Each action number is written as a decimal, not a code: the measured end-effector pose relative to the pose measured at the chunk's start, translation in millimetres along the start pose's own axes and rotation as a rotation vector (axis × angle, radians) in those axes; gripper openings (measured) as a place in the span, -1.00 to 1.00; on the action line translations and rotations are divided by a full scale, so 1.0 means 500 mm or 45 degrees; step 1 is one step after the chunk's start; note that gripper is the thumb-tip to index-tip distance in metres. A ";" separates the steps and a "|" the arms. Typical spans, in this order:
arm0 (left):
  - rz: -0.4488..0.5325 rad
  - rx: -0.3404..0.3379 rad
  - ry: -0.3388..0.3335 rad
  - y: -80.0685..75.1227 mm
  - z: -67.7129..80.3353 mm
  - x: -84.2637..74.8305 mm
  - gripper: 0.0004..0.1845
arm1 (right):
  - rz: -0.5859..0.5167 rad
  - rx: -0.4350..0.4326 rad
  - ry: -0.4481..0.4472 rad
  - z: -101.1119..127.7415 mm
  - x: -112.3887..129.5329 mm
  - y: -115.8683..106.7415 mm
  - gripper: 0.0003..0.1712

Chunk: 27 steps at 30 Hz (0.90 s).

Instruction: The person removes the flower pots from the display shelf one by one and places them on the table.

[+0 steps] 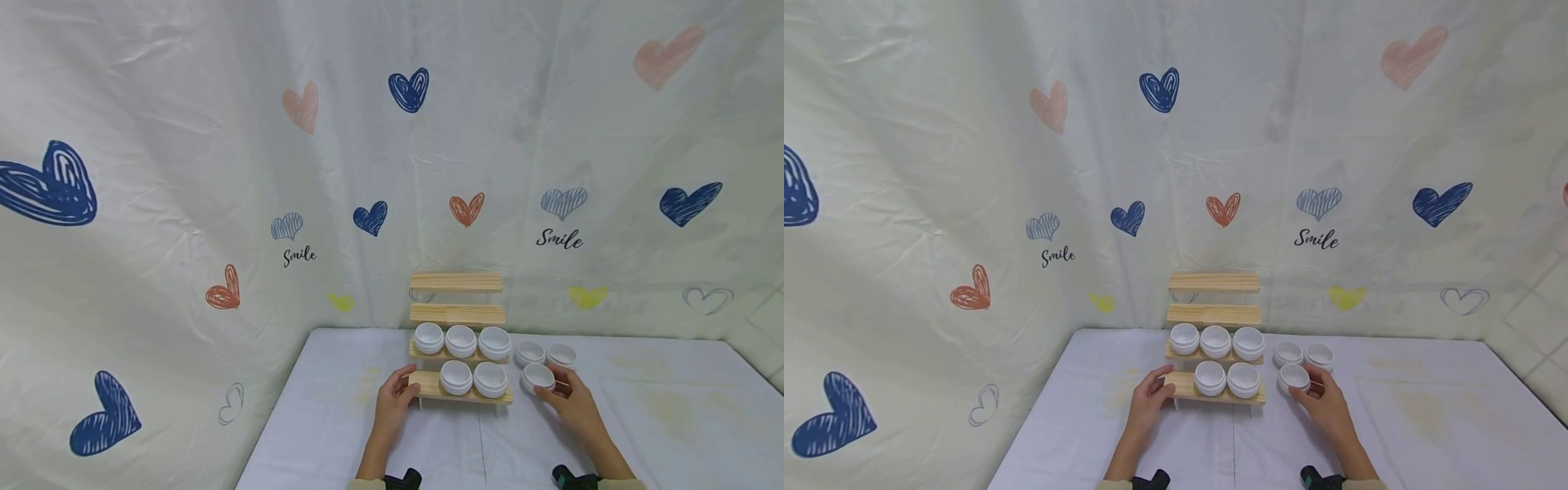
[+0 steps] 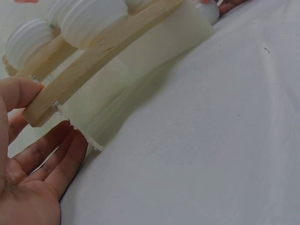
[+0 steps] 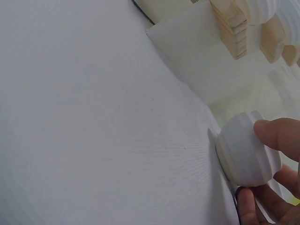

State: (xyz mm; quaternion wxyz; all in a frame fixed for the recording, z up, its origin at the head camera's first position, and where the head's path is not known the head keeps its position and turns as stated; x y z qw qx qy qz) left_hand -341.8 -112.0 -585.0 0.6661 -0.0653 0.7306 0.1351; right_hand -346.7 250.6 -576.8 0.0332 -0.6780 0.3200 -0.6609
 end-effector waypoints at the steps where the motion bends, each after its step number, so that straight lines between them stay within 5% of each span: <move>1: 0.001 -0.001 -0.001 0.001 -0.001 0.001 -0.58 | -0.003 -0.001 0.004 0.000 0.001 -0.001 -0.12; 17: -0.016 0.000 0.012 0.000 -0.001 0.008 -0.54 | -0.042 -0.013 0.115 0.005 -0.011 -0.002 -0.04; 27: -0.014 -0.005 -0.003 -0.001 -0.003 0.009 -0.56 | -0.100 -0.202 0.188 0.015 0.019 -0.012 -0.31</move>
Point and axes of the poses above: each hand's wrist, its own z-axis away from the middle knuckle, its own y-axis out of the palm, x = y × z, the point moved 2 cm from there along -z, towards the middle knuckle, and after that the axes turned 15 degrees about -x, right-handed, at the moved point
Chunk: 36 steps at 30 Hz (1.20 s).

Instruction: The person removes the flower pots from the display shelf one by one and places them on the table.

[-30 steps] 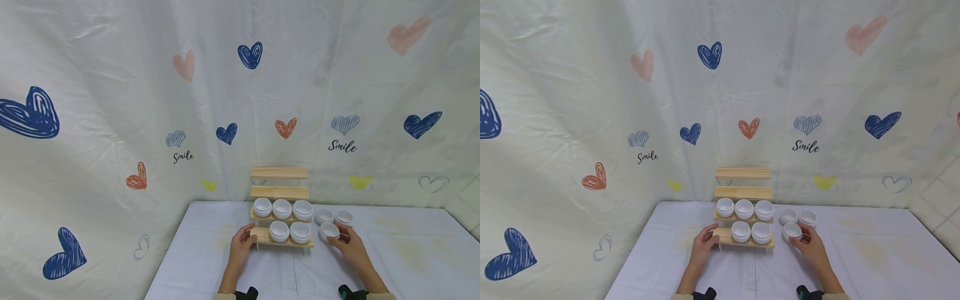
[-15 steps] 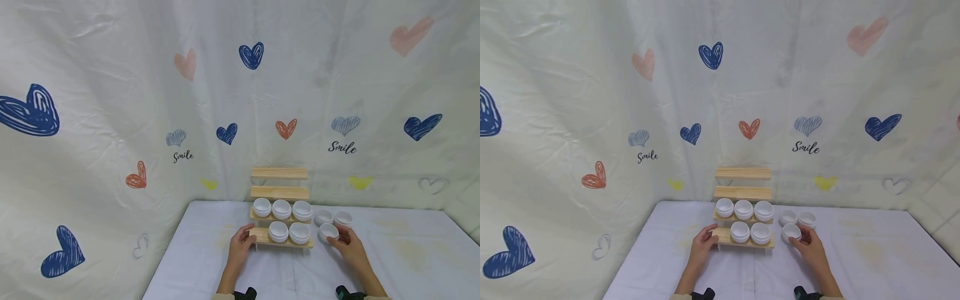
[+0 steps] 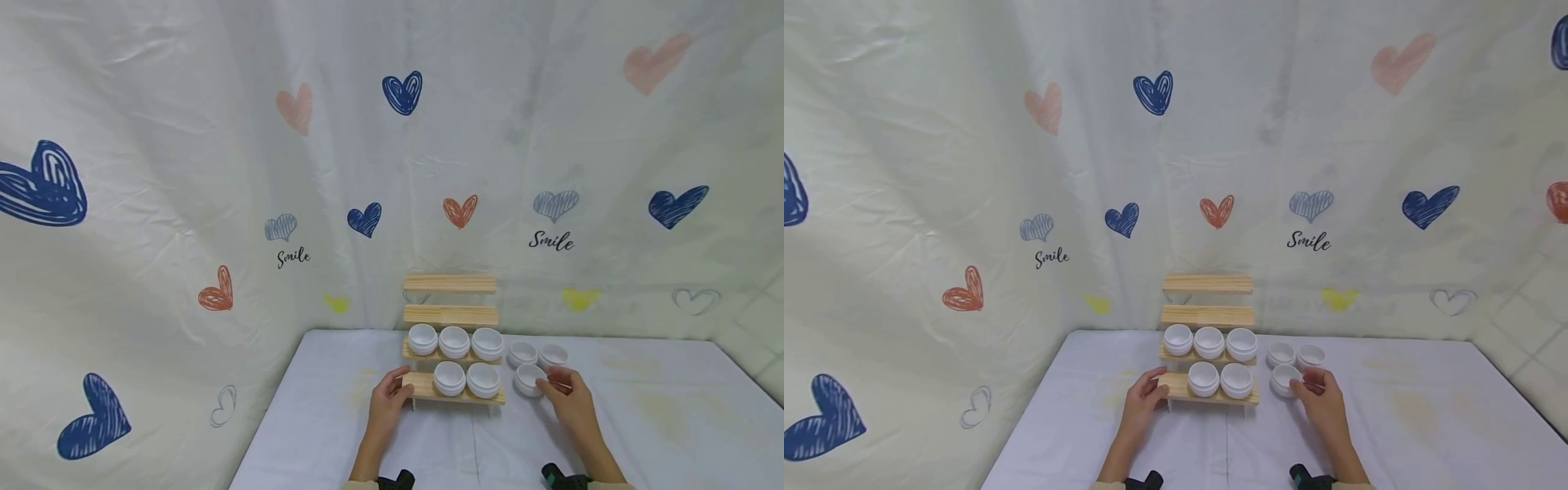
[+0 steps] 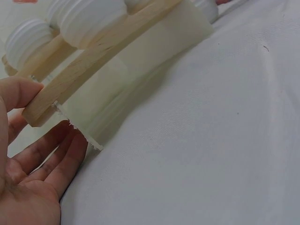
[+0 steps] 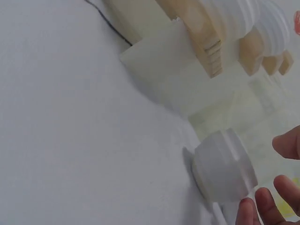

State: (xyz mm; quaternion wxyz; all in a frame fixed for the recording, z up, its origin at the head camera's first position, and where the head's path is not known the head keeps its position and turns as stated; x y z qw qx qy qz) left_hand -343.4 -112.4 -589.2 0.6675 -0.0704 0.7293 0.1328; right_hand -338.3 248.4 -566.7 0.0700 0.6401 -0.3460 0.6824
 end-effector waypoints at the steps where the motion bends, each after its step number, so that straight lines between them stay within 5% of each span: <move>1: 0.005 0.002 -0.001 0.000 -0.001 0.000 -0.57 | -0.013 -0.018 0.003 0.004 0.008 -0.002 -0.32; 13: 0.011 0.003 -0.001 -0.001 0.000 -0.002 -0.56 | -0.134 -0.078 -0.114 0.051 0.108 -0.020 -0.46; 36: 0.021 -0.001 -0.009 0.000 0.003 -0.004 -0.56 | -0.130 0.125 -0.368 0.079 0.197 0.019 -0.41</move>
Point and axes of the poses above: each hand's wrist, its own z-axis away from the middle knuckle, its own y-axis out of the palm, x = y × z, the point moved 2 cm from there along -z, towards the middle knuckle, and after that the axes turned 15 degrees about -x, right-handed, at the moved point
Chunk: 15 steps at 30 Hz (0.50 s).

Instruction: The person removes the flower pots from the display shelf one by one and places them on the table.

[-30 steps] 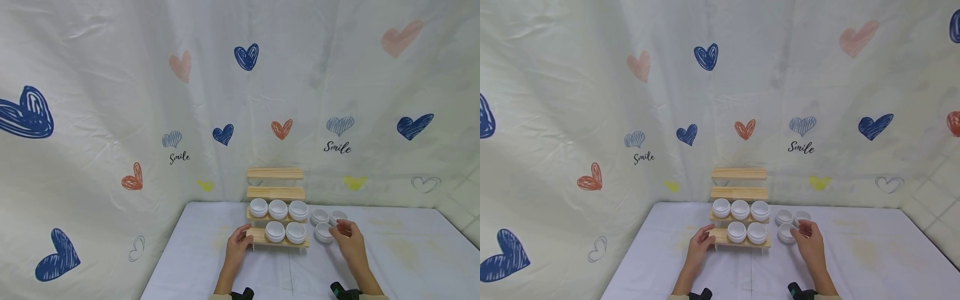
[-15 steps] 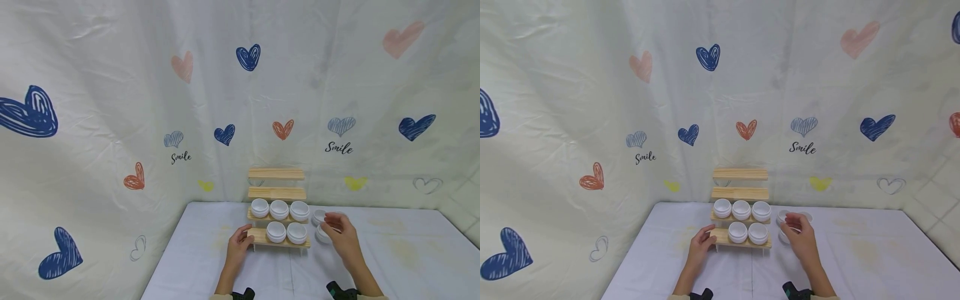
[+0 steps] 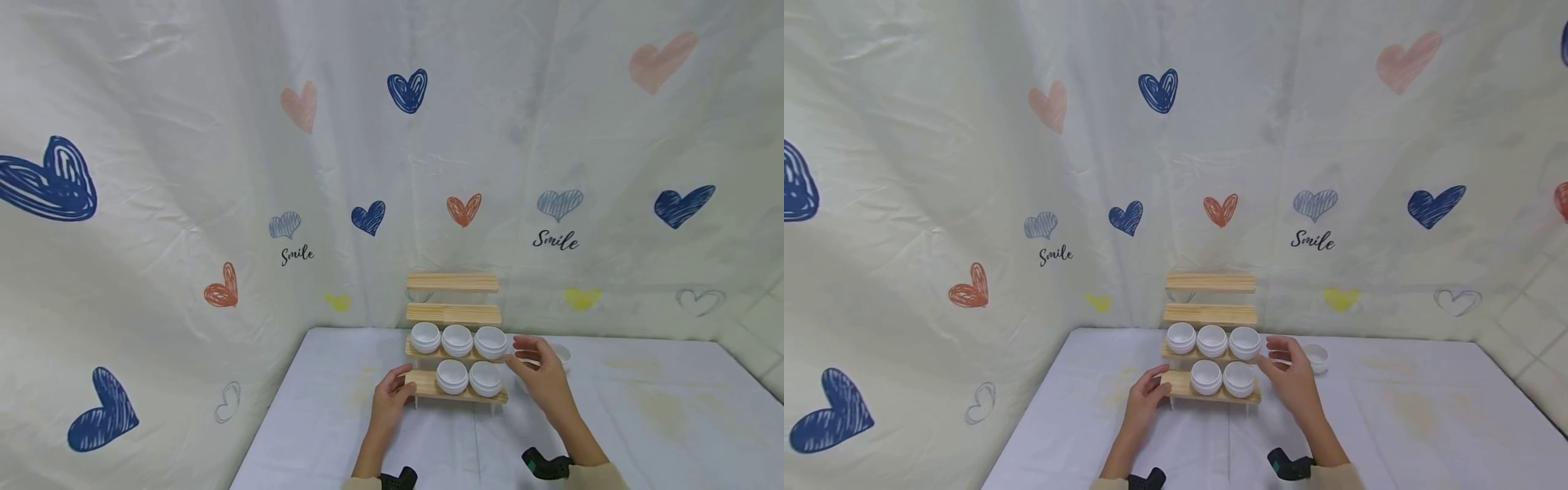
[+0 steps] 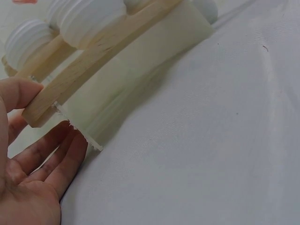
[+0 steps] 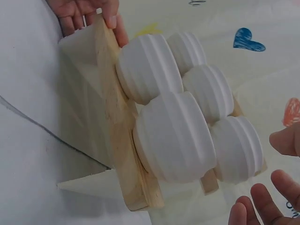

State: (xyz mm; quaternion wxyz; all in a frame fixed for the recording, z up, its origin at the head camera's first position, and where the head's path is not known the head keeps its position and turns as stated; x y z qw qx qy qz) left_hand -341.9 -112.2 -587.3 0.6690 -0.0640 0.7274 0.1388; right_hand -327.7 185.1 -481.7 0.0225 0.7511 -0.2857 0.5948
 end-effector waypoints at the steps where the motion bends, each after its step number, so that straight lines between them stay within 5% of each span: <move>1: -0.001 0.002 0.001 0.000 0.000 0.000 -0.56 | 0.012 0.011 -0.007 -0.002 0.001 0.002 -0.40; 15: -0.013 -0.002 0.008 0.000 -0.002 0.002 -0.58 | 0.049 0.190 -0.057 -0.035 0.016 0.035 -0.18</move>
Point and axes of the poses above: each hand's wrist, its own z-axis away from the middle knuckle, its own y-axis out of the palm, x = y × z, the point moved 2 cm from there along -z, towards the middle knuckle, and after that the axes turned 15 degrees about -x, right-handed, at the moved point
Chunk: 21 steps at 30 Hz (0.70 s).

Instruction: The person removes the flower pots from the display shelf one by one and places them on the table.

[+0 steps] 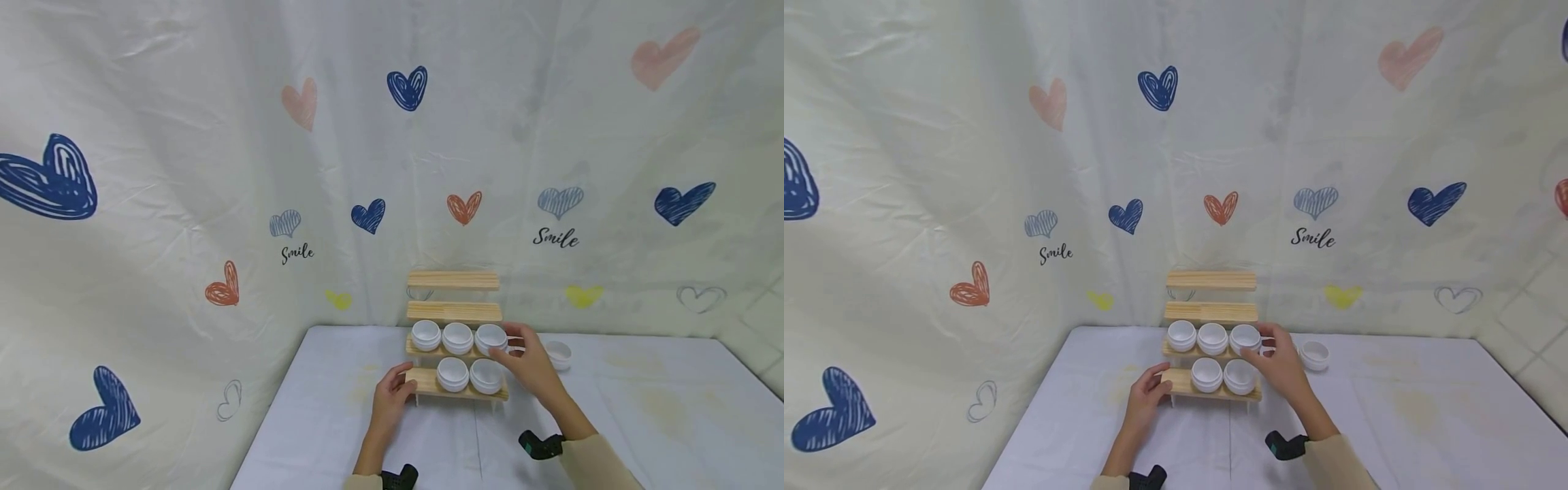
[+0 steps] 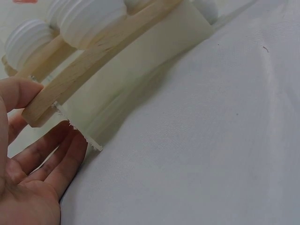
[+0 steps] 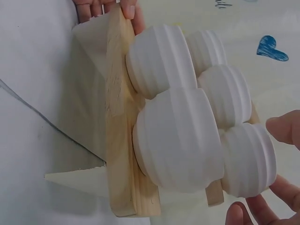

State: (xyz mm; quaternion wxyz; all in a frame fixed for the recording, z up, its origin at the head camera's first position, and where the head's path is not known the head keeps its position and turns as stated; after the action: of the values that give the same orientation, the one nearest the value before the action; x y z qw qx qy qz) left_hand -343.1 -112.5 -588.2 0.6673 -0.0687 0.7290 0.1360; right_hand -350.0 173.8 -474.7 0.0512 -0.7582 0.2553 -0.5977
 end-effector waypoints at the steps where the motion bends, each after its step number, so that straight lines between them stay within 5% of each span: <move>1: 0.004 0.002 -0.002 0.000 0.000 0.000 -0.58 | 0.008 0.002 -0.003 -0.002 0.001 0.002 -0.17; 21: 0.024 0.009 0.025 0.001 0.008 -0.013 -0.54 | -0.002 -0.005 0.012 -0.017 -0.016 0.026 -0.19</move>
State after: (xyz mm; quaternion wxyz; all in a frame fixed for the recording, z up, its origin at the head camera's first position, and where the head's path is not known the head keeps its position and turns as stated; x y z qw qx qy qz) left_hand -338.8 -111.3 -581.9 0.6591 -0.0608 0.7366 0.1391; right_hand -363.2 168.0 -484.5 0.0478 -0.7556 0.2561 -0.6010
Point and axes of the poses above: each hand's wrist, its own z-axis away from the middle knuckle, its own y-axis out of the palm, x = y × z, the point moved 2 cm from there along -z, towards the middle knuckle, and after that the axes turned 15 degrees about -x, right-handed, at the moved point
